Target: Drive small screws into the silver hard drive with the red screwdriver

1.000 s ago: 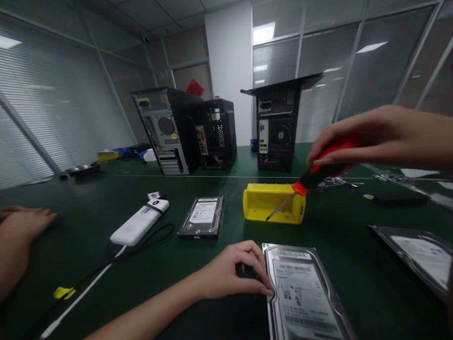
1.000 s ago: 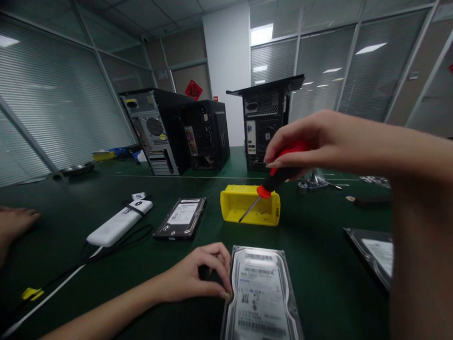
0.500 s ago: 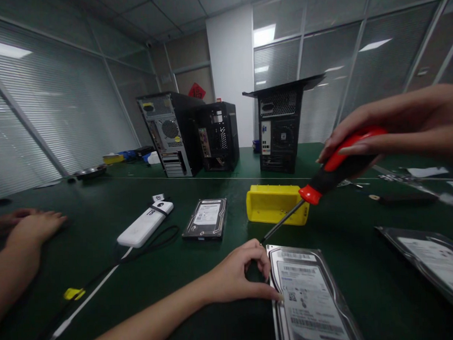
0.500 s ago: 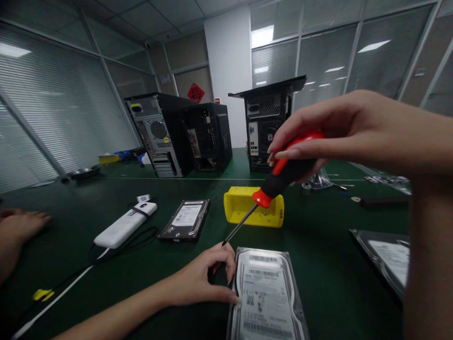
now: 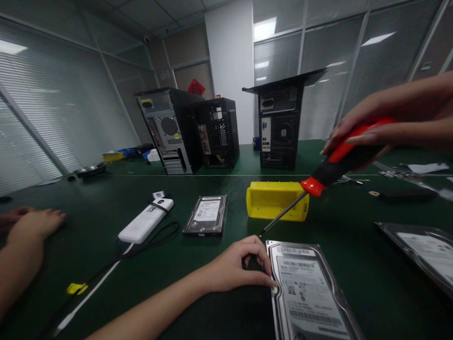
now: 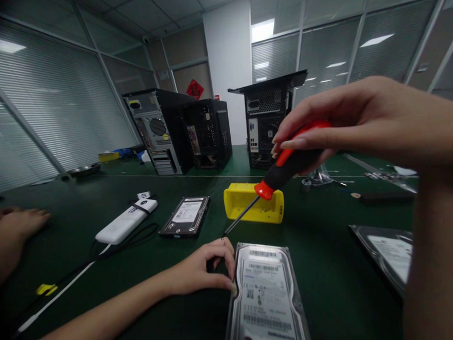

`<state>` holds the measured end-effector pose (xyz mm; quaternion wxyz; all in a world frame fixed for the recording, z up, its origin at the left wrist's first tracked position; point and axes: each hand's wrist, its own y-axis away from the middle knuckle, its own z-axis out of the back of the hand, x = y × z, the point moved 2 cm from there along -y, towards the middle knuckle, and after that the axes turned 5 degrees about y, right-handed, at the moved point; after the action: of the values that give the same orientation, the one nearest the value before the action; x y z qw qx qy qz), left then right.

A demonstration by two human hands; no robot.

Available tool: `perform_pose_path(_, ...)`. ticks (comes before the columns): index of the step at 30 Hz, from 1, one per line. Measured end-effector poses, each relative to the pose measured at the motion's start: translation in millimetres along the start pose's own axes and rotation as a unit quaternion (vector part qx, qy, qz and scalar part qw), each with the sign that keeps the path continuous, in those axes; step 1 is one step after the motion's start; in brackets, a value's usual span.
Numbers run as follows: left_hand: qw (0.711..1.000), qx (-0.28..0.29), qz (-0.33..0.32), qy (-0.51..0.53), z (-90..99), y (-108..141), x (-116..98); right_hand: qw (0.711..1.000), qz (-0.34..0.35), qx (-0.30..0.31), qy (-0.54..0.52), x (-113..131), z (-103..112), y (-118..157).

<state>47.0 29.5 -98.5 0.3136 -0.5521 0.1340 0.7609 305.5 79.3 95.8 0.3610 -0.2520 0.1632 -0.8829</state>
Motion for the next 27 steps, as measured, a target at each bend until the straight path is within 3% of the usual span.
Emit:
perform_pose_path(6, 1.0, 0.0, -0.01, 0.011, -0.5, 0, -1, 0.999, 0.002, -0.021, 0.027, -6, 5, 3)
perform_pose_path(12, 0.999, 0.03, -0.005, 0.023, 0.2, 2, 0, 0.993, 0.105, -0.047, 0.015, -19, 7, 3)
perform_pose_path(22, 1.0, 0.026, -0.01, 0.007, 0.2, 3, 0, 0.992, 0.115, -0.018, 0.04, -10, 4, 3)
perform_pose_path(27, 0.999, 0.044, -0.021, 0.019, -0.4, 4, 0, 0.991, 0.119, -0.052, 0.021, -13, 4, 3)
